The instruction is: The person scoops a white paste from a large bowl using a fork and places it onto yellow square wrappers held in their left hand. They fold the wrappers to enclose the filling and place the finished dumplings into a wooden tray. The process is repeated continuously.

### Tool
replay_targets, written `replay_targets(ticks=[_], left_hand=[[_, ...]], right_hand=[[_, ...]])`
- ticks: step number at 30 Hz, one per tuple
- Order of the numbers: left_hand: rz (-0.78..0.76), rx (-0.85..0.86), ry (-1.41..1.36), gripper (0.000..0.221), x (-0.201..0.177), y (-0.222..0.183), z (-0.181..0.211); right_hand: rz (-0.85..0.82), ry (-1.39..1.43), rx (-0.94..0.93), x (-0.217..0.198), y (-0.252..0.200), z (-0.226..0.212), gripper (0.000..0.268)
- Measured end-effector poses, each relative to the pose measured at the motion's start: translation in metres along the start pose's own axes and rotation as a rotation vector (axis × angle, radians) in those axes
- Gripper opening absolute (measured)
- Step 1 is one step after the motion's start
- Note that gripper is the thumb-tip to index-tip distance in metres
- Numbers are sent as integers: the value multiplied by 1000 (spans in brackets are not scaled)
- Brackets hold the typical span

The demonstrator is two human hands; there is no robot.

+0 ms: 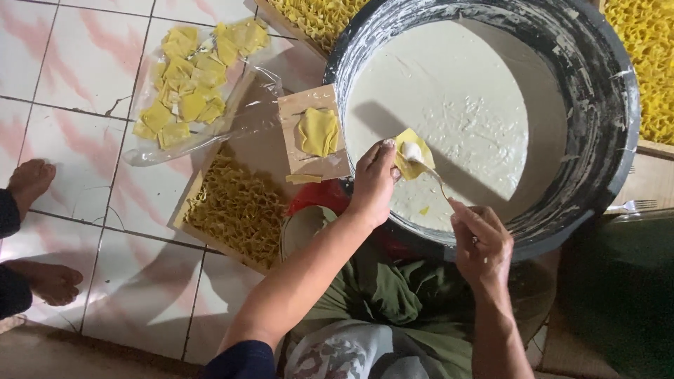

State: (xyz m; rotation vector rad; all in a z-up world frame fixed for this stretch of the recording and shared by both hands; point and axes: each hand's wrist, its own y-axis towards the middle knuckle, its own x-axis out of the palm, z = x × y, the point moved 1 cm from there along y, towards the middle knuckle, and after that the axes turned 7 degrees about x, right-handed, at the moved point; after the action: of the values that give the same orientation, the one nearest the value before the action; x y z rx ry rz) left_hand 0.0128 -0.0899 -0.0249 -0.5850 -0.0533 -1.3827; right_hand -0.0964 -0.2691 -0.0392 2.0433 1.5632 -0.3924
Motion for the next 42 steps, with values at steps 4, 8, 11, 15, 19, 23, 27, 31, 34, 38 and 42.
replay_targets(ticks=[4,8,11,15,19,23,27,31,34,38,42], left_hand=[[75,-105,-213,27,3,1,-7],[71,-173,-300,22,4,-5,9],[67,-150,-312,20,1,-12,41],[12,-107,-211,20,-20,6,27],[-84,-145,-199,19,-24,0,27],[-156,-235,-166,18,-26,-9,25],[-219,-311,-152,17,-29,-11,8],[-287,-314,-24,17,-24,-23,25],[-467,-272,59,22,-28,-26,26],[-571,-130,43,33,-40,-32,19],[-602,271,133,59,-42,-42,2]], right_hand=[[91,76,-61,19,-9,20,28],[124,127,-97,21,-10,42,28],[99,130,-41,8,-13,41,29],[51,87,118,-14,-16,45,27],[81,259,304,4,-10,29,25],[69,417,186,23,17,18,33],[14,524,-6,38,36,12,31],[-74,576,15,32,37,6,18],[-132,731,215,28,36,-12,19],[10,750,228,28,30,4,25],[102,699,238,29,30,-25,34]])
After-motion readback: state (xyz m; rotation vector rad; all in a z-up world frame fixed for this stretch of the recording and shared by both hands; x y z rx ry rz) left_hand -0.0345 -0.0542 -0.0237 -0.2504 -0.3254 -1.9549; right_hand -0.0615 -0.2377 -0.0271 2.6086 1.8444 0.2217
